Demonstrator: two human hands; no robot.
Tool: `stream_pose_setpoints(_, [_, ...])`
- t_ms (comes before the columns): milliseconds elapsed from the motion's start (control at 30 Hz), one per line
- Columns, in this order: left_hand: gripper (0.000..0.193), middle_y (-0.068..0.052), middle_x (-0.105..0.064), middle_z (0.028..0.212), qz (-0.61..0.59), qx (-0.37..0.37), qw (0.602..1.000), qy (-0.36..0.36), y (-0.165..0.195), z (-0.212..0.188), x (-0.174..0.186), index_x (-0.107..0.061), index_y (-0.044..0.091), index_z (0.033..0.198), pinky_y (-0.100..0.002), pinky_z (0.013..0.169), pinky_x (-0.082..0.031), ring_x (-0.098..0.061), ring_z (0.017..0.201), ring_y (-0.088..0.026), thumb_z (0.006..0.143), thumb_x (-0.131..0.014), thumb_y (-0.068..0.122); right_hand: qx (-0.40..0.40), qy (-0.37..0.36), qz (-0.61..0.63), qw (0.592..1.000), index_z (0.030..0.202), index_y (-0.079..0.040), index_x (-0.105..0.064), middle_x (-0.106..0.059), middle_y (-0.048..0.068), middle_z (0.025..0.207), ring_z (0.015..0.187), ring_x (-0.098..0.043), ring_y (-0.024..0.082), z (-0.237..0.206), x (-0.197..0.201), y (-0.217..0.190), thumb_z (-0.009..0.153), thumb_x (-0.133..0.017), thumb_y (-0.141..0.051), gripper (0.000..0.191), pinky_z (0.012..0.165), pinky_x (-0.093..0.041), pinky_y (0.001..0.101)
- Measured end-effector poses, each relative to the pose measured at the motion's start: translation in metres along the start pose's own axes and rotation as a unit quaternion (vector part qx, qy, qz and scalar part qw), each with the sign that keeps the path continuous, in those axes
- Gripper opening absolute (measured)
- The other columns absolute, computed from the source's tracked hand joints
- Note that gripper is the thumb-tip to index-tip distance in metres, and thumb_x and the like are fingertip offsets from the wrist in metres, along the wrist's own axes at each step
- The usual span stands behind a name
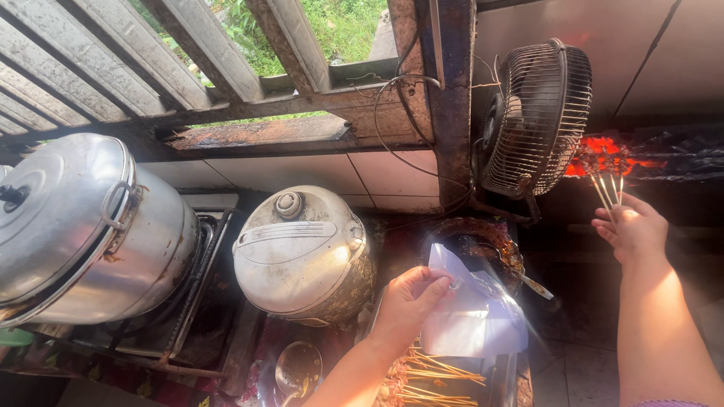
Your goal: The person prepares a noodle dish at a street-food stall. They fan satay skewers over a charcoal grill, line a bowl with a plastic bag, add noodles and a boiled egg to the bowl, carry an empty bowl across the kitchen, then ladle hot broth from a large pot into the bag-lined bowl.
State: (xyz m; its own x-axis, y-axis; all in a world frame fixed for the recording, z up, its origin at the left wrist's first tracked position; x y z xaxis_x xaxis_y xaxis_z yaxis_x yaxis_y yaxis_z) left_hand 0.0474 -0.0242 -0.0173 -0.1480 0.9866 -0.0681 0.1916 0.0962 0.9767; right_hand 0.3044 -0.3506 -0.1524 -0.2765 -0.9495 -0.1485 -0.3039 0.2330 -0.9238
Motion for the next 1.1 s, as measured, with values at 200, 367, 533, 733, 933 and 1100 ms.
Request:
stream_pose_setpoints(200, [0.017, -0.002, -0.075, 0.100, -0.059, -0.012, 0.998, -0.021, -0.006, 0.008, -0.013, -0.074, 0.003, 0.107, -0.024, 0.082, -0.057, -0.069, 0.091, -0.008, 0.097, -0.071, 0.017, 0.031, 0.004, -0.126, 0.992, 0.140, 0.003, -0.063, -0.071, 0.023, 0.107, 0.081, -0.071, 0.025, 0.003, 0.004, -0.008, 0.103, -0.052, -0.001, 0.039, 0.068, -0.059, 0.0314])
stream_pose_setpoints(367, [0.018, -0.001, -0.075, 0.098, -0.055, -0.015, 0.998, -0.024, -0.011, 0.012, -0.012, -0.074, 0.003, 0.107, -0.023, 0.081, -0.056, -0.070, 0.089, -0.007, 0.096, -0.072, 0.017, 0.033, 0.023, -0.169, 0.985, 0.140, 0.001, -0.059, -0.071, 0.019, 0.105, 0.080, -0.073, 0.023, 0.002, 0.015, -0.013, 0.100, -0.058, -0.008, 0.041, 0.067, -0.061, 0.0312])
stream_pose_setpoints(533, [0.019, -0.003, -0.076, 0.096, -0.018, -0.050, 0.998, -0.022, -0.005, 0.006, -0.001, -0.076, 0.002, 0.105, -0.023, 0.078, -0.056, -0.069, 0.086, -0.007, 0.096, -0.073, 0.018, 0.065, 0.141, -0.399, 0.904, 0.147, -0.014, -0.062, -0.073, 0.021, 0.106, 0.079, -0.071, 0.035, -0.024, 0.032, -0.050, 0.097, -0.071, -0.027, 0.052, 0.061, -0.054, 0.0437])
stream_pose_setpoints(733, [0.019, -0.001, -0.074, 0.096, -0.070, -0.071, 0.994, -0.047, 0.032, -0.009, 0.022, -0.073, 0.003, 0.106, -0.024, 0.074, -0.057, -0.071, 0.087, -0.008, 0.095, -0.071, 0.019, 0.392, 0.111, -0.392, 0.825, 0.125, -0.007, -0.075, -0.077, 0.016, 0.113, 0.093, -0.070, 0.025, -0.069, -0.024, -0.193, 0.102, -0.074, -0.028, 0.032, 0.080, -0.054, 0.0396])
stream_pose_setpoints(933, [0.017, -0.001, -0.072, 0.096, -0.064, -0.129, 0.987, -0.069, 0.086, -0.001, 0.035, -0.070, 0.003, 0.105, -0.024, 0.073, -0.053, -0.071, 0.089, -0.009, 0.098, -0.070, 0.018, 0.482, 0.051, -0.355, 0.799, 0.118, -0.012, -0.077, -0.075, 0.015, 0.107, 0.097, -0.071, 0.032, -0.136, -0.134, -0.310, 0.101, -0.070, -0.037, 0.031, 0.088, -0.052, 0.0441])
stream_pose_setpoints(1100, [0.016, -0.002, -0.074, 0.094, -0.082, -0.191, 0.976, -0.058, 0.140, -0.004, 0.059, -0.072, 0.003, 0.105, -0.024, 0.074, -0.055, -0.068, 0.084, -0.008, 0.097, -0.071, 0.016, 0.700, 0.088, -0.395, 0.588, 0.092, -0.005, -0.077, -0.075, 0.015, 0.094, 0.099, -0.070, 0.035, -0.188, -0.225, -0.382, 0.103, -0.074, -0.029, 0.027, 0.090, -0.054, 0.0456])
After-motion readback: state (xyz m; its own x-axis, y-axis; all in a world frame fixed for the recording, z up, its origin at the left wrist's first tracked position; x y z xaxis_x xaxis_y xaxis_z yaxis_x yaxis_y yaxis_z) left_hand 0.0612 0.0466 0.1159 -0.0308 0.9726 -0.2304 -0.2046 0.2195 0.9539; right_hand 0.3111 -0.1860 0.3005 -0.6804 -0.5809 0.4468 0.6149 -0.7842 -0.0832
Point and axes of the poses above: each hand's wrist, its own z-axis towards the middle knuckle, its own x-axis out of the back of the hand, y = z × x, the point moved 3 cm from there along z, towards the middle knuckle
